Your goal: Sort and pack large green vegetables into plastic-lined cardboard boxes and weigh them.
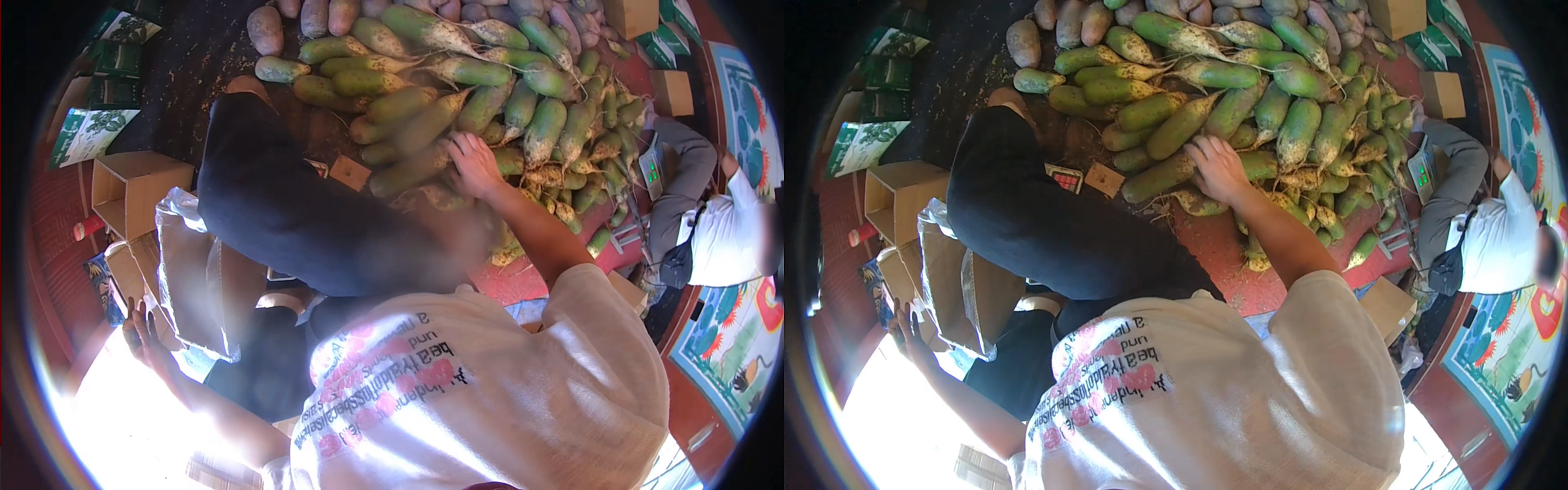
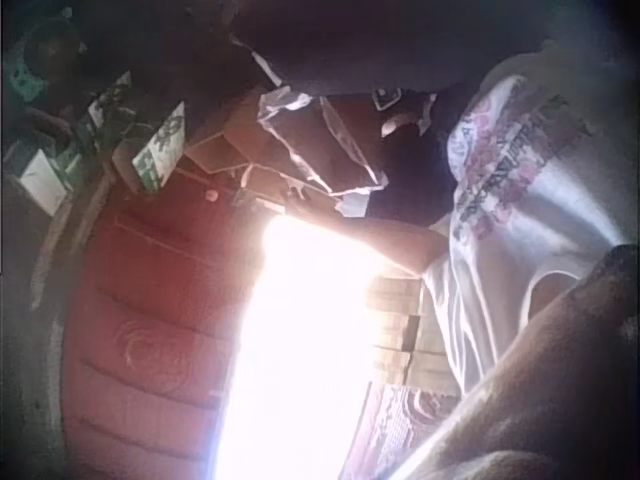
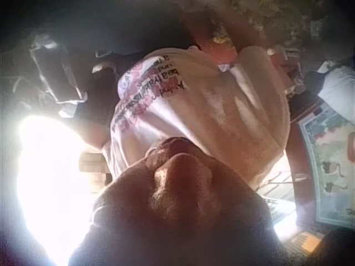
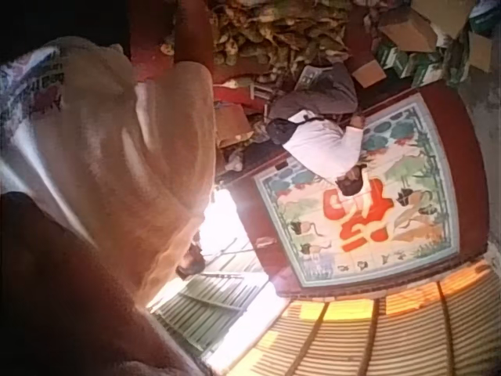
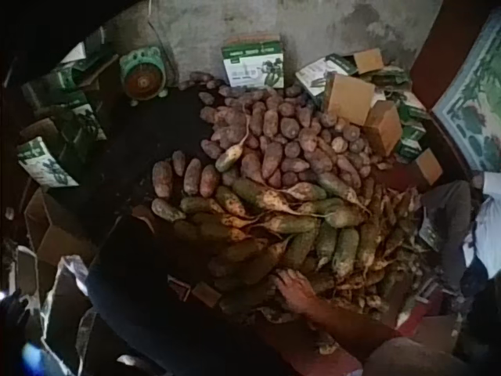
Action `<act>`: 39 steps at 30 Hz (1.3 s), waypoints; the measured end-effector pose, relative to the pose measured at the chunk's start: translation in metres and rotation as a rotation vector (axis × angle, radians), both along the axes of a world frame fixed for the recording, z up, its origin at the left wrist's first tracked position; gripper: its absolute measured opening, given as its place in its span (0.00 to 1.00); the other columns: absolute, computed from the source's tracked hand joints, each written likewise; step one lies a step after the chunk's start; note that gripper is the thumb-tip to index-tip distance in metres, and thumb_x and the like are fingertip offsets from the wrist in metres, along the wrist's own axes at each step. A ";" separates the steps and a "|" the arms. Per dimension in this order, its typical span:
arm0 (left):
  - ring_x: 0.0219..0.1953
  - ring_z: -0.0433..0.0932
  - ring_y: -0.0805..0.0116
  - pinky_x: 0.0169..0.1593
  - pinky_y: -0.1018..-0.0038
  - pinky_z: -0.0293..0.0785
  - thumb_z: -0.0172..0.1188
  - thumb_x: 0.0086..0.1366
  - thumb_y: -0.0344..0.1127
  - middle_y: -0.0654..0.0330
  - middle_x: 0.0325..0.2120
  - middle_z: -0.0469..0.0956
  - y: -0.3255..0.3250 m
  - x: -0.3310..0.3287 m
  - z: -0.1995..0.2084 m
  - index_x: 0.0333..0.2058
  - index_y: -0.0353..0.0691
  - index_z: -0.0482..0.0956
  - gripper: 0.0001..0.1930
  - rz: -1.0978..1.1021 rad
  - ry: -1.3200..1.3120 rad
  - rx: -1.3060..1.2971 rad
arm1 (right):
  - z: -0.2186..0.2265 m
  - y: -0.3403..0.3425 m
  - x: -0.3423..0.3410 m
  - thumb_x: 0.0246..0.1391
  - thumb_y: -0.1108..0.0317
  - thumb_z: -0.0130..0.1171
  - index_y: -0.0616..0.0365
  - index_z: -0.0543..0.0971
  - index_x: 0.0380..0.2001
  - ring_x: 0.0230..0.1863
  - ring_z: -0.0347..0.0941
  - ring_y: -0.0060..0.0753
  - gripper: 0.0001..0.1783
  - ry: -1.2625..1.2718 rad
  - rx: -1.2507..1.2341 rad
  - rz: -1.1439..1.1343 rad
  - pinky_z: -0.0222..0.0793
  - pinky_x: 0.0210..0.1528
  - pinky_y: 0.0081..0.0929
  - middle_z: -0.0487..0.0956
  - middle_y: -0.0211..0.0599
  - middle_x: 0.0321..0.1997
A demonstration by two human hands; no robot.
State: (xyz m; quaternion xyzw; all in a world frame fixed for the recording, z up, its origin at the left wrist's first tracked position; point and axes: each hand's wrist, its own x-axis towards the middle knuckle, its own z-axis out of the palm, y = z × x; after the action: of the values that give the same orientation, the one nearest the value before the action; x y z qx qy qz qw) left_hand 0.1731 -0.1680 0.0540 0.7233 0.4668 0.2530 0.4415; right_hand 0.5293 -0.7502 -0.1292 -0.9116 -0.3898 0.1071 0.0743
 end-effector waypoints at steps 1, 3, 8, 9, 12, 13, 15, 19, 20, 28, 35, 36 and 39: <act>0.60 0.73 0.56 0.66 0.60 0.67 0.59 0.70 0.45 0.49 0.60 0.72 -0.005 -0.002 0.006 0.36 0.37 0.73 0.15 0.017 -0.008 0.009 | 0.002 0.013 0.014 0.44 0.67 0.66 0.58 0.69 0.58 0.61 0.63 0.48 0.35 -0.054 -0.013 0.004 0.63 0.63 0.40 0.67 0.45 0.59; 0.60 0.73 0.57 0.66 0.59 0.67 0.58 0.70 0.43 0.50 0.59 0.73 -0.011 0.005 0.012 0.37 0.36 0.74 0.14 0.018 0.032 0.064 | -0.006 0.024 0.054 0.45 0.67 0.65 0.59 0.69 0.58 0.61 0.63 0.46 0.34 -0.131 -0.073 -0.124 0.63 0.63 0.41 0.67 0.46 0.60; 0.60 0.73 0.58 0.65 0.61 0.69 0.56 0.70 0.41 0.54 0.58 0.75 -0.031 0.017 0.031 0.45 0.34 0.78 0.15 0.040 0.021 0.117 | 0.013 0.016 0.144 0.43 0.70 0.64 0.57 0.70 0.57 0.59 0.65 0.47 0.34 -0.294 -0.045 -0.254 0.65 0.61 0.39 0.69 0.48 0.57; 0.60 0.73 0.58 0.65 0.60 0.69 0.55 0.71 0.40 0.54 0.58 0.75 -0.035 0.018 0.034 0.49 0.34 0.79 0.16 0.072 0.074 0.147 | 0.021 0.010 0.153 0.42 0.70 0.64 0.57 0.70 0.57 0.59 0.65 0.47 0.34 -0.341 -0.019 -0.217 0.65 0.61 0.39 0.69 0.48 0.57; 0.60 0.73 0.57 0.66 0.57 0.67 0.47 0.73 0.47 0.51 0.57 0.74 -0.048 0.021 0.039 0.54 0.38 0.78 0.22 0.114 0.132 0.179 | 0.043 -0.012 0.173 0.42 0.69 0.64 0.55 0.67 0.60 0.61 0.64 0.47 0.37 -0.487 -0.140 -0.403 0.60 0.65 0.41 0.68 0.49 0.60; 0.60 0.73 0.56 0.66 0.57 0.67 0.45 0.73 0.50 0.51 0.57 0.74 -0.052 0.023 0.043 0.54 0.39 0.78 0.24 0.159 0.128 0.158 | 0.046 -0.023 0.179 0.42 0.68 0.65 0.55 0.65 0.62 0.62 0.63 0.47 0.40 -0.485 -0.137 -0.525 0.58 0.67 0.43 0.67 0.49 0.62; 0.60 0.73 0.55 0.66 0.57 0.67 0.43 0.73 0.51 0.51 0.57 0.73 -0.048 0.018 0.041 0.55 0.39 0.78 0.25 0.151 0.135 0.152 | 0.049 -0.047 0.186 0.41 0.67 0.67 0.54 0.62 0.65 0.67 0.60 0.47 0.45 -0.257 -0.234 -0.690 0.54 0.69 0.46 0.64 0.46 0.66; 0.61 0.72 0.54 0.66 0.57 0.68 0.40 0.74 0.51 0.51 0.57 0.71 -0.041 0.014 0.042 0.57 0.38 0.75 0.26 0.178 0.117 0.136 | 0.060 -0.069 0.198 0.39 0.69 0.70 0.43 0.60 0.67 0.72 0.56 0.39 0.49 -0.106 -0.567 -0.523 0.54 0.70 0.46 0.63 0.33 0.69; 0.61 0.72 0.54 0.65 0.58 0.68 0.40 0.73 0.51 0.51 0.56 0.71 -0.037 0.010 0.039 0.58 0.38 0.74 0.27 0.096 0.204 0.210 | 0.059 -0.074 0.201 0.39 0.69 0.70 0.43 0.60 0.67 0.72 0.56 0.39 0.49 -0.114 -0.557 -0.511 0.54 0.70 0.46 0.63 0.33 0.69; 0.59 0.72 0.55 0.65 0.59 0.67 0.44 0.72 0.54 0.52 0.55 0.73 -0.029 0.008 0.033 0.56 0.35 0.75 0.28 0.178 -0.019 0.071 | 0.053 -0.087 0.195 0.34 0.71 0.76 0.44 0.64 0.65 0.65 0.64 0.43 0.51 -0.164 -0.512 -0.330 0.67 0.63 0.42 0.68 0.34 0.62; 0.59 0.74 0.54 0.64 0.59 0.69 0.44 0.74 0.51 0.51 0.55 0.74 -0.030 0.019 0.031 0.55 0.34 0.76 0.27 0.158 0.038 0.099 | 0.058 -0.079 0.177 0.39 0.72 0.73 0.49 0.63 0.65 0.63 0.66 0.45 0.48 -0.201 -0.498 -0.235 0.68 0.62 0.41 0.68 0.38 0.60; 0.58 0.74 0.53 0.64 0.58 0.69 0.44 0.74 0.51 0.50 0.55 0.74 -0.029 0.022 0.025 0.54 0.32 0.75 0.27 0.128 0.023 0.102 | 0.058 -0.079 0.175 0.41 0.73 0.71 0.51 0.64 0.64 0.62 0.67 0.46 0.45 -0.212 -0.510 -0.225 0.68 0.62 0.41 0.68 0.39 0.60; 0.59 0.74 0.52 0.64 0.57 0.70 0.43 0.74 0.51 0.48 0.55 0.75 -0.028 0.037 0.022 0.54 0.30 0.74 0.28 0.084 0.001 0.096 | 0.036 -0.078 0.182 0.44 0.79 0.63 0.55 0.66 0.61 0.61 0.68 0.48 0.38 -0.277 -0.639 -0.327 0.69 0.62 0.42 0.70 0.44 0.58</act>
State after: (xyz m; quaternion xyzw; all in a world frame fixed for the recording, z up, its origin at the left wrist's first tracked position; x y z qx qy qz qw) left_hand 0.2102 -0.1962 0.0762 0.7237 0.4841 0.2932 0.3950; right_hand 0.7114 -0.8285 -0.0936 -0.9448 -0.1924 0.0859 -0.2510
